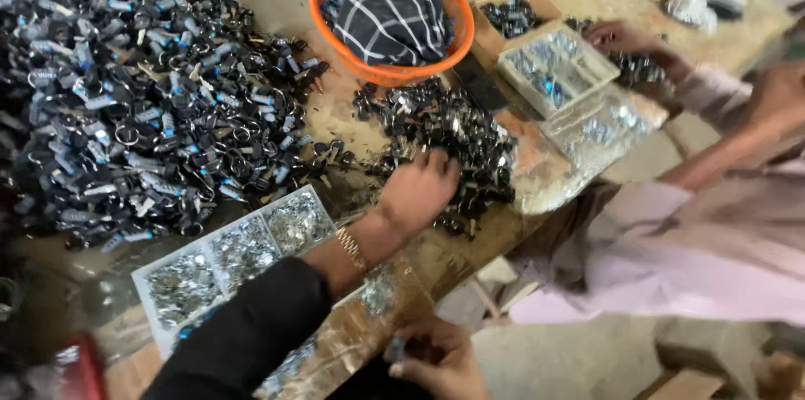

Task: The person picks small metal pins from a compartment tray and inserts them one at a time into a blue-capped plastic connector body held in the other hand, pressing each pin into place, then sets the assembled connector aside and starts the next one. A coworker across the table handles similar parts.

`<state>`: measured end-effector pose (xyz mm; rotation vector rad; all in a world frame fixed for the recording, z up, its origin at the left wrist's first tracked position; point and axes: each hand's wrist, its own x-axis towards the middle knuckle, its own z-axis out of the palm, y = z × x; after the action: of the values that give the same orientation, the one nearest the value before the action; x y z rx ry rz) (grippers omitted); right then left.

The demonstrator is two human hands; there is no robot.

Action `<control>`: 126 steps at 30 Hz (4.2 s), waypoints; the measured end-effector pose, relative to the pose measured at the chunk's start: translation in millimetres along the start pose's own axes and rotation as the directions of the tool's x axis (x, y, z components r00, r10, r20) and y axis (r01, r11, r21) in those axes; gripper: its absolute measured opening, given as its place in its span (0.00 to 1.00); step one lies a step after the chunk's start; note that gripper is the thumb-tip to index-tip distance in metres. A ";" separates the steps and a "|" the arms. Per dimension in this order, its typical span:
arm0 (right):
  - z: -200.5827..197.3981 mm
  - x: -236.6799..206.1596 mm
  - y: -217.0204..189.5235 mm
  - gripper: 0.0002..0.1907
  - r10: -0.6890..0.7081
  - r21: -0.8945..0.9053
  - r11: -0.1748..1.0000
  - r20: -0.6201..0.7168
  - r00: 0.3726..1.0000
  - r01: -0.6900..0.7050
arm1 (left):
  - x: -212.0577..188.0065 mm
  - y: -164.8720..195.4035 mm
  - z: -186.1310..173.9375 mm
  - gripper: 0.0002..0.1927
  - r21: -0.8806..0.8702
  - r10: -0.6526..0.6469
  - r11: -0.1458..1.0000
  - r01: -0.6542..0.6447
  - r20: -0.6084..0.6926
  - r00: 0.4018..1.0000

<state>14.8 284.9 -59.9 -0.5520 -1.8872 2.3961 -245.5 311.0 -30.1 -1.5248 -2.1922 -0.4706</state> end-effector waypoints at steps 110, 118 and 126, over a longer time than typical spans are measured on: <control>82.7 -2.4 4.8 0.20 0.085 0.126 0.977 0.519 0.850 -0.174 | -325.2 105.8 -223.8 0.11 -0.434 -0.902 0.387 0.813 0.005 0.432; 59.1 0.5 4.9 0.18 0.055 -0.011 0.998 0.493 0.869 -0.057 | -280.7 106.0 -209.1 0.11 -0.570 -0.880 0.357 0.740 0.061 0.472; 71.8 -9.7 4.8 0.17 0.067 -0.147 0.989 0.468 0.881 0.003 | -310.3 107.5 -211.3 0.16 -0.506 -0.754 0.538 0.674 0.069 0.653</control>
<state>3.2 214.2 -48.1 0.0148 -2.2566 2.6094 -17.8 -5.5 -9.1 -0.6047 -2.6178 -1.4655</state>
